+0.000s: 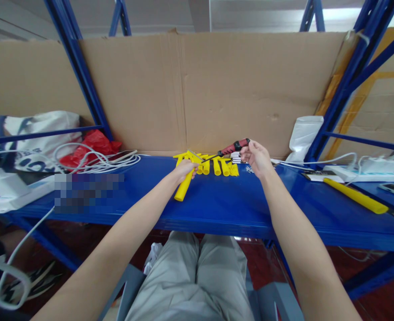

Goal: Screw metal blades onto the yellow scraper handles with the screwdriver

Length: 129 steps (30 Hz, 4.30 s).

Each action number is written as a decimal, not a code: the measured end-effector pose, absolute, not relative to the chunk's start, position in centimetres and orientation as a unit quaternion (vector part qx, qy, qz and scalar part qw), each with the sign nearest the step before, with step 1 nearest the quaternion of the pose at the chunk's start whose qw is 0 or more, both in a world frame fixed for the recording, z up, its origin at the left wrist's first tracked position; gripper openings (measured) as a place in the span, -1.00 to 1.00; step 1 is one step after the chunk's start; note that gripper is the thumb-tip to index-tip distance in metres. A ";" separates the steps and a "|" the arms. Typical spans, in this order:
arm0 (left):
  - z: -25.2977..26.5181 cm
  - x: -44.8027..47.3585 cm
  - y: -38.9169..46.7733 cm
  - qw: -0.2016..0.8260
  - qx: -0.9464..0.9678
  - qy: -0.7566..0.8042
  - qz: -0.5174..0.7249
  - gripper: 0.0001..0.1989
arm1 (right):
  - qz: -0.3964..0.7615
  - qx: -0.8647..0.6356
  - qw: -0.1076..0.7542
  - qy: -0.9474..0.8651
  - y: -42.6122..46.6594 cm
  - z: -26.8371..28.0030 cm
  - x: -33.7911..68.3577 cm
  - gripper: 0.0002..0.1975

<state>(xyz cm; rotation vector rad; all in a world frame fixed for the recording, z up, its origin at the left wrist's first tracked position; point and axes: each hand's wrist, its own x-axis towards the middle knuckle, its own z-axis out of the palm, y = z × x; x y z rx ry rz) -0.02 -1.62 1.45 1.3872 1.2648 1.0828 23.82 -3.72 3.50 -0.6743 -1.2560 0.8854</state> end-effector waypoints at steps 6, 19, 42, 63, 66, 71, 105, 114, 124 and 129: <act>1.6 0.0 -1.8 0.469 0.565 0.513 0.445 -0.73 | 0.374 -0.303 0.698 -0.530 -3.4 3.3 23.8 -0.57; 1.5 0.0 -1.8 0.462 0.571 0.518 0.439 -0.71 | 0.412 -0.304 0.684 -0.520 -3.8 3.5 23.6 -0.72; 1.0 -0.1 -1.2 0.462 0.576 0.500 0.452 -0.74 | 0.418 -0.304 0.700 -0.492 -3.7 3.3 23.4 -0.68; 0.8 0.2 -1.2 0.475 0.570 0.489 0.460 -0.75 | 0.394 -0.310 0.706 -0.500 -3.8 3.2 23.7 -0.69; 0.8 0.2 -1.2 0.470 0.571 0.492 0.460 -0.75 | 0.399 -0.303 0.698 -0.513 -3.9 3.3 23.6 -0.70; 0.9 0.2 -1.2 0.470 0.568 0.501 0.454 -0.78 | 0.374 -0.304 0.710 -0.513 -3.7 3.1 23.5 -0.65; 1.2 0.2 -1.6 0.450 0.570 0.521 0.449 -0.72 | 0.374 -0.330 0.694 -0.519 -3.7 3.0 23.3 -0.62; 1.0 0.2 -1.4 0.447 0.576 0.521 0.444 -0.71 | 0.366 -0.333 0.693 -0.524 -3.5 2.8 23.3 -0.55; 1.0 0.2 -1.4 0.452 0.573 0.521 0.442 -0.71 | 0.363 -0.340 0.706 -0.504 -3.4 2.8 23.0 -0.48; 1.1 0.2 -1.6 0.463 0.572 0.508 0.447 -0.73 | 0.361 -0.338 0.717 -0.491 -3.4 2.8 22.8 -0.49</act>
